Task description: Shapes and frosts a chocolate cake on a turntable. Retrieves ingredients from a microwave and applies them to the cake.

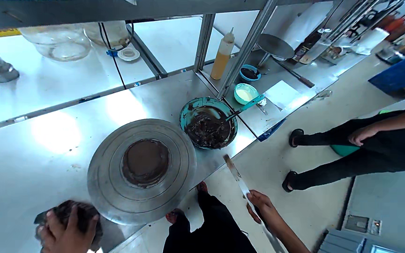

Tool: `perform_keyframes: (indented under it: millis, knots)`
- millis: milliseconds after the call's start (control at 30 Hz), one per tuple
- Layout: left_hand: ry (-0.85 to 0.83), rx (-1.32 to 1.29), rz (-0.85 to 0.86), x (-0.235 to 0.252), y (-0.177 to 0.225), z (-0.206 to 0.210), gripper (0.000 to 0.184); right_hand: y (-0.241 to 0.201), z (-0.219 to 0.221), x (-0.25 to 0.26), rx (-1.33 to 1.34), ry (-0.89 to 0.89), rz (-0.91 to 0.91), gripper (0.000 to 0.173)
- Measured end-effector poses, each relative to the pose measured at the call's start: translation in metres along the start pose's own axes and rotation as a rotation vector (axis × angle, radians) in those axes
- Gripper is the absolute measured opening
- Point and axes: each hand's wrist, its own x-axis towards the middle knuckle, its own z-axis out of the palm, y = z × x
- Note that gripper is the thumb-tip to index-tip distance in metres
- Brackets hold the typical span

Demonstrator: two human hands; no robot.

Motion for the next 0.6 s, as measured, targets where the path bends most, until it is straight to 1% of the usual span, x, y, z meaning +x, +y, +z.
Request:
perform_keyframes:
  millis: [33, 100, 133, 167, 200, 233, 267, 300, 333, 367, 400, 467, 500, 533, 600]
  knots:
    - [0.016, -0.019, 0.026, -0.001, -0.007, -0.001, 0.093, 0.001, -0.006, -0.011, -0.028, 0.013, -0.019, 0.029]
    - [-0.022, -0.079, 0.03, -0.003, -0.015, -0.01, 0.107, -0.012, -0.009, -0.011, -0.138, 0.062, -0.158, 0.028]
    - [-0.078, -0.094, 0.027, -0.004, -0.017, -0.014, 0.112, -0.022, -0.007, 0.001, -0.249, 0.091, -0.263, 0.032]
    - [-0.126, -0.113, 0.031, -0.004, -0.018, -0.018, 0.114, -0.031, -0.002, 0.021, -0.387, 0.115, -0.367, 0.041]
    - [-0.137, -0.114, 0.05, -0.003, -0.017, -0.018, 0.111, -0.036, 0.004, 0.045, -0.536, 0.151, -0.457, 0.046]
    - [-0.128, -0.107, 0.067, -0.003, -0.015, -0.017, 0.101, -0.038, 0.011, 0.068, -0.656, 0.211, -0.543, 0.047]
    - [-0.108, -0.116, 0.053, -0.005, -0.011, -0.018, 0.083, -0.033, 0.017, 0.088, -0.751, 0.273, -0.626, 0.047]
    - [-0.072, -0.107, 0.022, -0.005, -0.007, -0.021, 0.062, -0.023, 0.02, 0.097, -0.819, 0.32, -0.68, 0.047]
    - [-0.034, -0.097, -0.028, -0.003, -0.003, -0.024, 0.045, -0.011, 0.02, 0.096, -0.863, 0.348, -0.708, 0.047]
    - [0.005, -0.121, -0.078, -0.003, 0.001, -0.026, 0.038, 0.002, 0.013, 0.087, -0.892, 0.366, -0.729, 0.047]
    - [0.066, -0.188, -0.121, -0.005, 0.002, -0.027, 0.035, 0.017, 0.001, 0.073, -0.897, 0.365, -0.752, 0.046]
    - [0.245, -0.449, -0.244, -0.023, 0.015, -0.032, 0.036, 0.041, -0.026, 0.042, -0.868, 0.329, -0.794, 0.044]
    - [0.329, -0.62, -0.326, -0.035, 0.031, -0.039, 0.037, 0.04, -0.034, 0.032, -0.839, 0.278, -0.804, 0.042]
    - [0.396, -0.794, -0.396, -0.049, 0.05, -0.047, 0.038, 0.031, -0.033, 0.024, -0.79, 0.204, -0.812, 0.04]
    - [0.489, -1.112, -0.501, -0.085, 0.092, -0.063, 0.043, -0.005, -0.004, 0.008, -0.643, -0.043, -0.82, 0.038]
